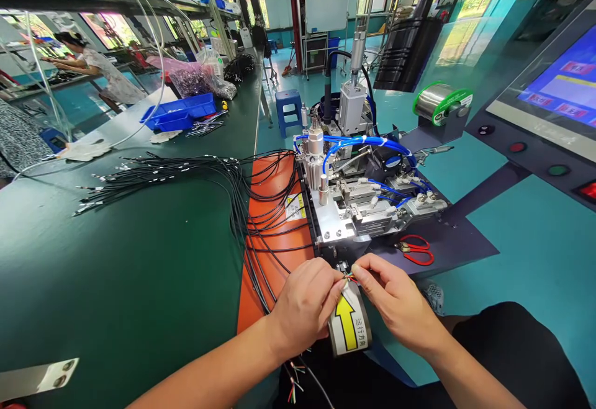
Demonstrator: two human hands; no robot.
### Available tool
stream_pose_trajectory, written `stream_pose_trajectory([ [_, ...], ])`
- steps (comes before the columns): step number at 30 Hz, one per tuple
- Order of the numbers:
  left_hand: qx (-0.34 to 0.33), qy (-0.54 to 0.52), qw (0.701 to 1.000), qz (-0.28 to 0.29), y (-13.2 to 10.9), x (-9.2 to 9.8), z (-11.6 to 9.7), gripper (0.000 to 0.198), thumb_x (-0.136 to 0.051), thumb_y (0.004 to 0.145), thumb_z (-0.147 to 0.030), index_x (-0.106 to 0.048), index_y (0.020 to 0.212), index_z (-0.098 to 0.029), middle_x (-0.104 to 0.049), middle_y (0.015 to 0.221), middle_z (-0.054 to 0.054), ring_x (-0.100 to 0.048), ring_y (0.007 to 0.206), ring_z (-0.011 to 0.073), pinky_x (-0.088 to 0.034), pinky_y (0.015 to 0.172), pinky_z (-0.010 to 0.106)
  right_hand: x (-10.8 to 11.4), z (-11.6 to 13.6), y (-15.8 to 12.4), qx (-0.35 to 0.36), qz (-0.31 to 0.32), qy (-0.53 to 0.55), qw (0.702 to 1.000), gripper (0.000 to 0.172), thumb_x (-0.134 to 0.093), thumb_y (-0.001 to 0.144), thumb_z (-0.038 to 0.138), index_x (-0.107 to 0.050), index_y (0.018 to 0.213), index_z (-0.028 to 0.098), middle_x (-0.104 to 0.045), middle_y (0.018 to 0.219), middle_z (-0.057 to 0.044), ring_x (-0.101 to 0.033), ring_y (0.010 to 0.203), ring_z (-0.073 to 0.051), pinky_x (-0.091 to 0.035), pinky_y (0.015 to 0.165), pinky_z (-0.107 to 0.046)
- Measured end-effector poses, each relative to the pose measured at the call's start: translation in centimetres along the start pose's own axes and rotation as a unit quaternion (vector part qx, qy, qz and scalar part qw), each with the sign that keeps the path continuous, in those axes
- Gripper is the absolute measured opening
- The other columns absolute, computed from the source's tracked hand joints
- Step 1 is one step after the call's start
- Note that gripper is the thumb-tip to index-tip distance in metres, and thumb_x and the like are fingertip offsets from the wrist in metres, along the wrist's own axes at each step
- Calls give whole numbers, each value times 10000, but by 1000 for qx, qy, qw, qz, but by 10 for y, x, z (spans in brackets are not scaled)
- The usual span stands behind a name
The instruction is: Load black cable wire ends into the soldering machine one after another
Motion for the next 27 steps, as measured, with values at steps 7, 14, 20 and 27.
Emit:
stream_pose_trajectory([
  [7, 5, 3, 1000, -2, 0, 0, 0, 169, -450, 997, -191, -599, 936, -141, -564, 819, 59, -497, 752, 175, -416, 680, 311, 1, -4, 2, -4, 5, 10, 1000, 346, -462, 997, 489, -576, 842, 202, -502, 753, 27, -434, 704, -124, -373, 634, -241],
  [14, 1, -6, 1000, -9, 0, 0, 0, 159, -453, 995, -183, -600, 949, -144, -562, 821, 58, -500, 760, 174, -421, 688, 307, -5, -18, -5, -77, 33, 143, 986, 378, -478, 981, 538, -544, 853, 189, -341, 635, 63, -271, 583, -99, -230, 503, -242],
  [20, -3, -10, 1000, -7, 0, 0, 1, 151, -455, 994, -180, -595, 950, -142, -556, 819, 59, -493, 763, 176, -421, 691, 311, -8, -16, -2, -78, 51, 187, 978, 375, -520, 967, 525, -515, 806, 187, -323, 633, 69, -237, 577, -94, -206, 499, -244],
  [27, -1, -8, 1000, -12, 0, 0, 0, 160, -455, 992, -179, -597, 929, -140, -558, 815, 60, -494, 760, 176, -424, 686, 312, -5, -11, 1, -44, 28, 108, 993, 365, -505, 977, 506, -554, 814, 183, -401, 679, 49, -313, 616, -99, -275, 525, -227],
])
Point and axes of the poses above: each hand's wrist, its own y-axis towards the middle knuckle, its own x-axis out of the back of the hand, z = x × y, the point moved 3 cm from there along y, towards the middle knuckle
